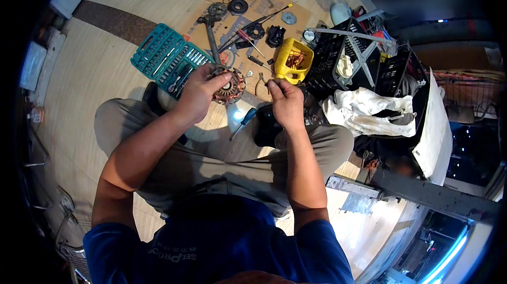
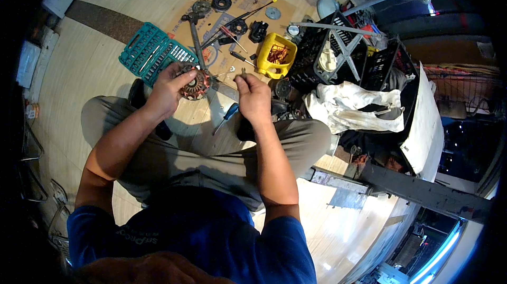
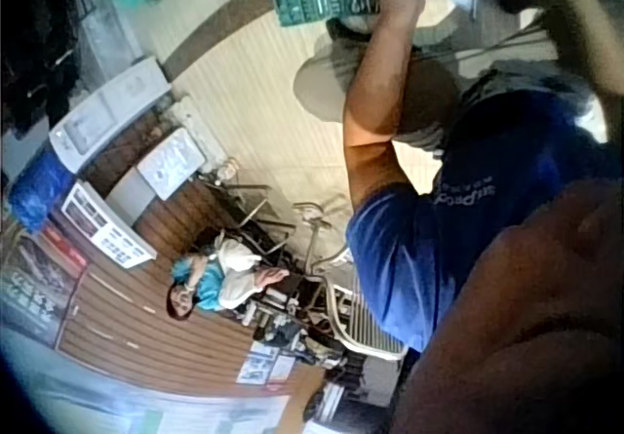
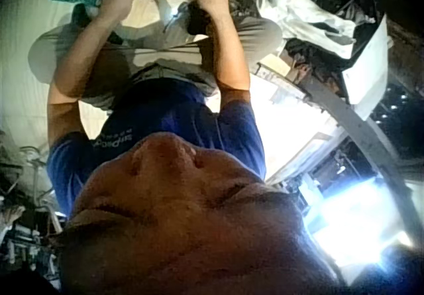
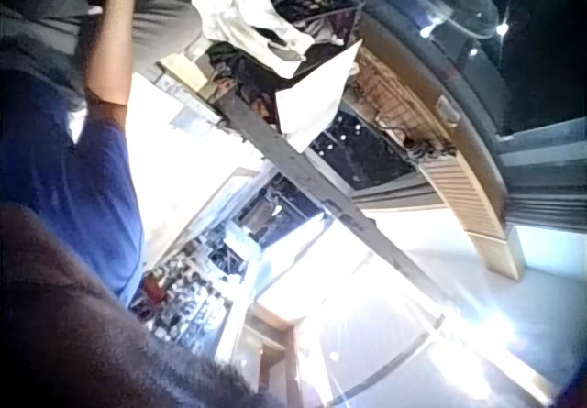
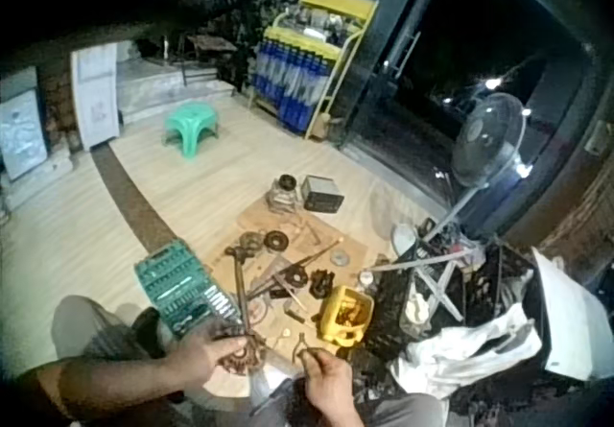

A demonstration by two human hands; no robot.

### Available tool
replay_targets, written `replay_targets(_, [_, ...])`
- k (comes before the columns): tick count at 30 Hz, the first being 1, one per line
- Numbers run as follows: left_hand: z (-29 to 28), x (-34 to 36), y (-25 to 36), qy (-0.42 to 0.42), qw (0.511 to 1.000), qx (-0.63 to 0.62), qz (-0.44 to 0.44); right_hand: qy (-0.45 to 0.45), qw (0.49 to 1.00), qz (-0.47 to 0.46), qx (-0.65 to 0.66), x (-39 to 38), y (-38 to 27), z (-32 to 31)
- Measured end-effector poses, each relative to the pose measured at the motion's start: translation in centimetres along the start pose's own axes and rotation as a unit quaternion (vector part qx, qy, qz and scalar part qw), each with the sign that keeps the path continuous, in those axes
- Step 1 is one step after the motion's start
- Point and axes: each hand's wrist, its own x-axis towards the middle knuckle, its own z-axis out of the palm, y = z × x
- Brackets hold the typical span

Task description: The person manipulates internal motor components and wiring by hand, picking up a stator and adjusting wires.

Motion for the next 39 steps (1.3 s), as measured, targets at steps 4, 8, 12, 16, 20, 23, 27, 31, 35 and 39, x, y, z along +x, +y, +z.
replay_targets(4, [-0.9,0.7,0.6,-0.018,0.991,-0.117,-0.057,-0.114,0.993,0.036,-0.001,-1.9,2.2,0.9])
replay_targets(8, [-1.2,1.2,0.6,0.025,0.994,-0.102,0.006,-0.286,0.956,0.017,0.056,-6.0,-0.5,2.0])
replay_targets(12, [-0.5,1.2,-0.3,0.063,0.996,0.008,0.062,-0.293,0.948,-0.095,0.084,-7.4,-5.4,-0.6])
replay_targets(16, [-0.4,1.2,-0.5,0.034,0.984,0.159,0.076,-0.073,0.993,-0.034,0.091,-4.1,-6.0,-4.3])
replay_targets(20, [-0.6,1.5,0.1,-0.077,0.995,0.065,-0.022,0.105,0.994,0.038,0.006,1.2,-1.4,-6.5])
replay_targets(23, [-0.9,1.6,0.8,-0.114,0.989,-0.049,-0.082,0.075,0.988,0.035,-0.133,0.2,2.7,-6.3])
replay_targets(27, [-1.4,2.1,1.4,-0.036,0.989,-0.139,-0.022,-0.094,0.985,0.109,-0.097,-6.9,4.4,-4.8])
replay_targets(31, [-1.5,2.3,1.2,0.044,0.987,-0.148,0.035,-0.261,0.954,0.12,0.083,-14.1,1.3,-2.0])
replay_targets(35, [-0.9,2.0,0.8,0.055,0.99,-0.125,0.036,-0.323,0.936,0.12,0.07,-16.5,-0.7,-4.3])
replay_targets(39, [-0.7,1.8,0.6,0.046,0.99,-0.118,0.052,-0.21,0.959,0.187,0.023,-17.0,2.1,-10.7])
